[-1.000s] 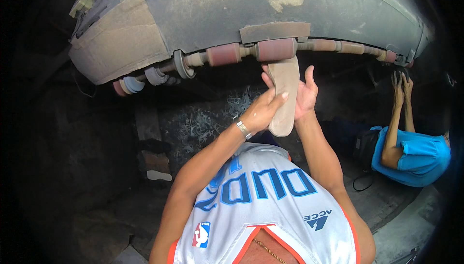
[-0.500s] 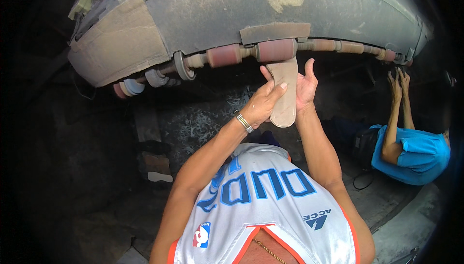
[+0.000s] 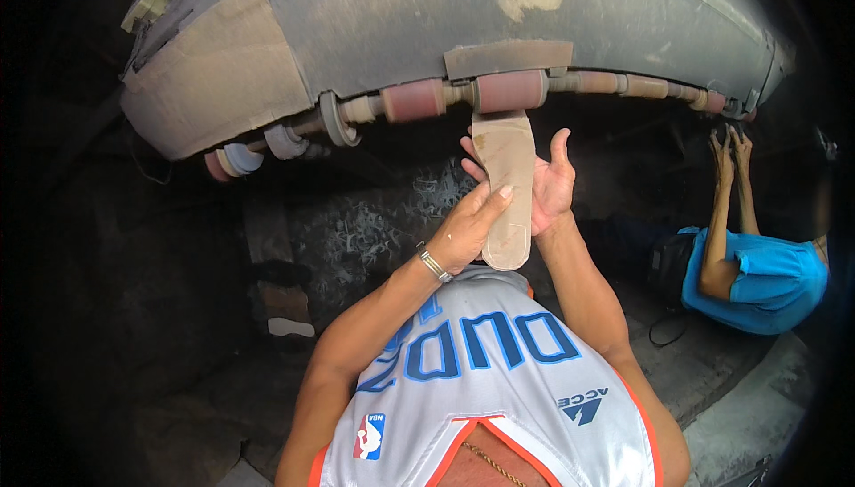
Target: The person repeatedly presses shoe insoles against a rotating sanding drum to smooth their surfaces. They handle several insoles one at a time, turning them over and moving them along the drum, then placing them on the floor.
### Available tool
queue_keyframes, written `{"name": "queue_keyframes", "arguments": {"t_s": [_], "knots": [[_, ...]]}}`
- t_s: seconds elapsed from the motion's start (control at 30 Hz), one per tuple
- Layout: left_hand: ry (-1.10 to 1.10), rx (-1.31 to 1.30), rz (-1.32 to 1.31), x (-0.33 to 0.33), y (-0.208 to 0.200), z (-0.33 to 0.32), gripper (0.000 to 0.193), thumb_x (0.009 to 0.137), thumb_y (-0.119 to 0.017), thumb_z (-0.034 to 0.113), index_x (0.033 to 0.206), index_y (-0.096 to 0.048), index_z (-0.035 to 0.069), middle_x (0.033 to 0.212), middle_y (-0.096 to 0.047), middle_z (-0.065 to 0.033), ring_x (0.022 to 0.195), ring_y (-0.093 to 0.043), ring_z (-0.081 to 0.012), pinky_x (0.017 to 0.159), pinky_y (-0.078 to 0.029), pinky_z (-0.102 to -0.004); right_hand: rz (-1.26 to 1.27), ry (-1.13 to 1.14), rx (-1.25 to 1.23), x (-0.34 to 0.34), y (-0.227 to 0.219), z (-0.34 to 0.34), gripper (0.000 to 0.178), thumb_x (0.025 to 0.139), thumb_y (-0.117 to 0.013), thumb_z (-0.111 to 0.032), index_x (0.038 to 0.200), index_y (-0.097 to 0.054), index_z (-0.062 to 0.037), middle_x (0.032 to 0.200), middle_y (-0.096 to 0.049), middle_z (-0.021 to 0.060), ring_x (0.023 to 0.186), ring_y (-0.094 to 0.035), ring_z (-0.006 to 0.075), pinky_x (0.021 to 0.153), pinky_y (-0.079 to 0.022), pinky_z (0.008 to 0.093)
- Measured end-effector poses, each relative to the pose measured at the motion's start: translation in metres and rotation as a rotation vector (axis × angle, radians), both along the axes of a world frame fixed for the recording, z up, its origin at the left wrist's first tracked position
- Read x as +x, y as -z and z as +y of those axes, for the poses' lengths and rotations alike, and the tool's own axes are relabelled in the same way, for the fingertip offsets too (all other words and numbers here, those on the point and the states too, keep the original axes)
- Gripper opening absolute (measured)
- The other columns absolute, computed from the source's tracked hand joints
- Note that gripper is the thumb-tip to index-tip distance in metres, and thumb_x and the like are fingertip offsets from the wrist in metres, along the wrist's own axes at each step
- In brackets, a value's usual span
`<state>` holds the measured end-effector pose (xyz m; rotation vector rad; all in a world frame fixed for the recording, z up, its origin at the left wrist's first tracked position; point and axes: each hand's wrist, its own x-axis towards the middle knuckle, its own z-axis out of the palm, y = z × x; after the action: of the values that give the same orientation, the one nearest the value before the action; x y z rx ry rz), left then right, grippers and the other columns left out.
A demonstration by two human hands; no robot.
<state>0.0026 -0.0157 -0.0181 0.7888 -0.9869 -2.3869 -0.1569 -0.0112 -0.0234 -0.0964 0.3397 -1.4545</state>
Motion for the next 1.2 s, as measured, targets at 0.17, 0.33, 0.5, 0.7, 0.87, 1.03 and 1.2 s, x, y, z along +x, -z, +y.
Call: {"name": "queue_keyframes", "arguments": {"t_s": [0.17, 0.33, 0.5, 0.7, 0.87, 1.03, 1.2], "knots": [[-0.067, -0.124, -0.005, -0.014, 0.007, -0.024, 0.059, 0.114, -0.053, 0.040, 0.155, -0.045, -0.003, 0.132, -0.066, -0.0122, 0.116, -0.068, -0.0157, 0.097, -0.058, -0.0325, -0.044, 0.019, -0.062, -0.004, 0.002, -0.022, 0.118, 0.096, -0.035, -0.088, 0.165, -0.025, 0.0067, 0.165, -0.035, 0.0343, 0.154, -0.035, 0.0517, 0.127, -0.034, 0.0626], [-0.078, -0.087, -0.006, -0.024, 0.002, -0.041, 0.058, 0.114, -0.053, 0.039, 0.154, -0.046, -0.002, 0.133, -0.065, -0.0136, 0.116, -0.067, -0.0159, 0.097, -0.058, -0.0339, 0.045, 0.022, -0.038, -0.012, 0.005, -0.040, 0.123, 0.093, -0.031, -0.093, 0.165, -0.026, 0.0063, 0.163, -0.036, 0.0375, 0.152, -0.039, 0.0518, 0.124, -0.035, 0.0659], [-0.064, -0.050, 0.023, -0.020, 0.000, -0.038, 0.060, 0.113, -0.056, 0.041, 0.155, -0.044, -0.001, 0.135, -0.064, -0.0115, 0.119, -0.066, -0.0139, 0.094, -0.060, -0.0319, -0.006, -0.046, -0.063, -0.008, 0.004, -0.035, 0.120, 0.094, -0.030, -0.092, 0.167, -0.023, 0.0038, 0.167, -0.031, 0.0361, 0.154, -0.034, 0.0544, 0.126, -0.033, 0.0644], [0.204, 0.014, 0.004, 0.018, -0.001, -0.041, 0.056, 0.112, -0.059, 0.040, 0.149, -0.049, -0.001, 0.121, -0.072, -0.0119, 0.104, -0.075, -0.0175, 0.089, -0.062, -0.0330, 0.130, 0.042, -0.011, -0.008, 0.007, -0.020, 0.105, 0.098, -0.041, -0.083, 0.160, -0.039, 0.0011, 0.154, -0.051, 0.0313, 0.145, -0.050, 0.0450, 0.118, -0.045, 0.0583], [0.586, -0.125, -0.197, 0.059, 0.033, -0.067, 0.039, 0.109, -0.066, 0.037, 0.127, -0.065, 0.003, 0.105, -0.075, -0.0087, 0.092, -0.076, -0.0168, 0.082, -0.062, -0.0315, 0.709, -0.008, 0.279, -0.041, -0.009, 0.013, 0.044, 0.105, -0.070, -0.037, 0.133, -0.066, -0.0027, 0.122, -0.075, 0.0131, 0.112, -0.073, 0.0244, 0.102, -0.057, 0.0452], [0.036, -0.063, -0.193, 0.079, 0.083, -0.106, 0.029, 0.099, -0.080, 0.029, 0.118, -0.068, 0.010, 0.103, -0.071, -0.0010, 0.093, -0.070, -0.0154, 0.080, -0.060, -0.0327, 1.125, -0.052, 0.319, -0.061, -0.042, 0.026, 0.033, 0.101, -0.076, -0.025, 0.126, -0.071, -0.0046, 0.113, -0.078, 0.0087, 0.093, -0.076, 0.0161, 0.078, -0.065, 0.0333], [-0.327, 0.289, 0.199, 0.061, 0.123, -0.112, 0.018, 0.101, -0.074, 0.015, 0.117, -0.068, 0.008, 0.118, -0.072, -0.0069, 0.117, -0.068, -0.0223, 0.106, -0.053, -0.0430, 1.271, 0.091, 0.266, -0.027, -0.039, 0.014, 0.030, 0.106, -0.070, -0.025, 0.126, -0.071, -0.0025, 0.110, -0.077, 0.0081, 0.092, -0.075, 0.0163, 0.074, -0.065, 0.0316]]}}
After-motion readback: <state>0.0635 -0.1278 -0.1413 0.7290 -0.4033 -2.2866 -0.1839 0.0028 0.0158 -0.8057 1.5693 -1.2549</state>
